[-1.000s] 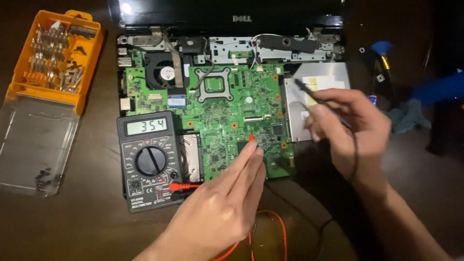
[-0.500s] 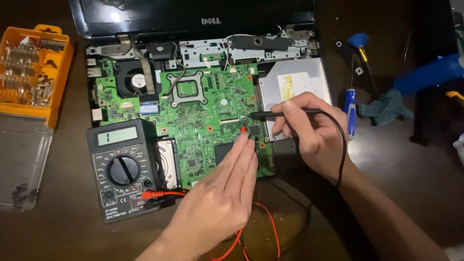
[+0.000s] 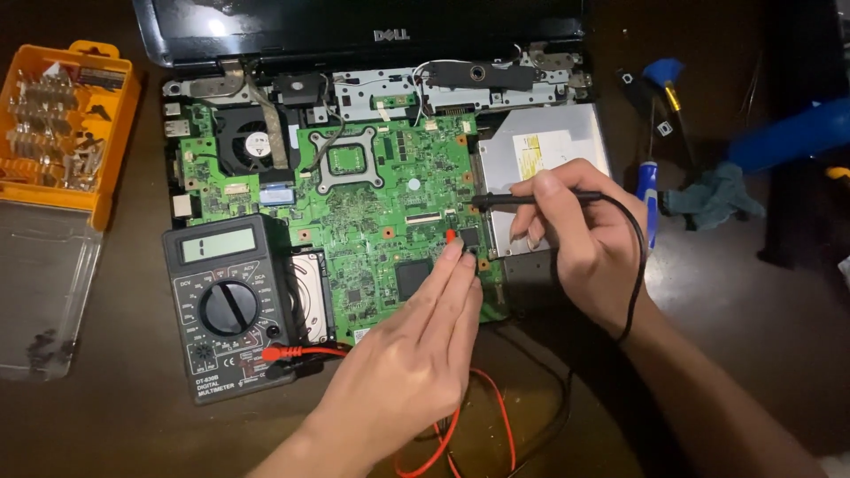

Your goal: Using a digital multimeter to test various points on a laptop motherboard for diagnostic purposes.

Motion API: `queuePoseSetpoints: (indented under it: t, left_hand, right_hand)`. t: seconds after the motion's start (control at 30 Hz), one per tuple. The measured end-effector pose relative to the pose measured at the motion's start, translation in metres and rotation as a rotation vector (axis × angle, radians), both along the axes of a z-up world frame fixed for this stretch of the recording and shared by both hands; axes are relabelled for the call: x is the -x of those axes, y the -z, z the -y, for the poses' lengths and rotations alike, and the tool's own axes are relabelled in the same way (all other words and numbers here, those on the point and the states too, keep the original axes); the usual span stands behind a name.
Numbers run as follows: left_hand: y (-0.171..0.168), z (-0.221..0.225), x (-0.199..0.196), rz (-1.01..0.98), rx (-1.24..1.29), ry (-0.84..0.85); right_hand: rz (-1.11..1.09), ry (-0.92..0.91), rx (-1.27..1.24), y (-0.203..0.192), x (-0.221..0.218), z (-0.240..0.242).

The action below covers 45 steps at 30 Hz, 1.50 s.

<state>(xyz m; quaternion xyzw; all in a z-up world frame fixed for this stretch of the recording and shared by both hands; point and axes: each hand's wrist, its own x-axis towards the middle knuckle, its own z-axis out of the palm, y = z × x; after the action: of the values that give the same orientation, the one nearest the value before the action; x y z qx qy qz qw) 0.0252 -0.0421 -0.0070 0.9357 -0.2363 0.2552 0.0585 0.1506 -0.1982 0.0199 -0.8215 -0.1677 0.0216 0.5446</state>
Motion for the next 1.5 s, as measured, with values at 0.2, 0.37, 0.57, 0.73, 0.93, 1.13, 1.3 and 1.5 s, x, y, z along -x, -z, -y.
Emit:
queuePoseSetpoints:
  t: [0.2, 0.37, 0.57, 0.73, 0.93, 1.13, 1.3, 1.5]
  left_hand:
    - [0.0012, -0.0006, -0.0005, -0.011, 0.078, 0.02]
    - [-0.0042, -0.0026, -0.0016, 0.011, 0.07, 0.101]
    - [-0.0006, -0.0028, -0.0097, 0.032, 0.054, 0.085]
    - [-0.0032, 0.0007, -0.0072, 0.033, 0.063, 0.043]
    - [-0.0019, 0.0013, -0.0074, 0.03, 0.041, 0.011]
    - [-0.0028, 0.0013, -0.0082, 0.041, 0.045, 0.022]
    - [0.0021, 0.0031, -0.0079, 0.037, 0.063, 0.012]
    - [0.0012, 0.0024, -0.0081, 0.049, 0.052, 0.019]
  right_hand:
    - [-0.063, 0.027, -0.049, -0.0007, -0.001, -0.0005]
    - [-0.055, 0.007, -0.072, 0.0015, -0.0057, 0.0021]
    - [-0.074, -0.006, -0.064, 0.0014, -0.0053, 0.0021]
    - [-0.112, -0.031, -0.102, 0.0032, -0.0054, 0.0045]
    - [-0.098, -0.024, -0.053, 0.0001, -0.0041, 0.0027]
    - [-0.092, -0.024, -0.048, 0.0009, -0.0046, 0.0035]
    - [-0.165, -0.027, -0.119, 0.003, -0.0066, 0.005]
    - [-0.158, -0.044, -0.163, 0.0042, -0.0071, 0.0049]
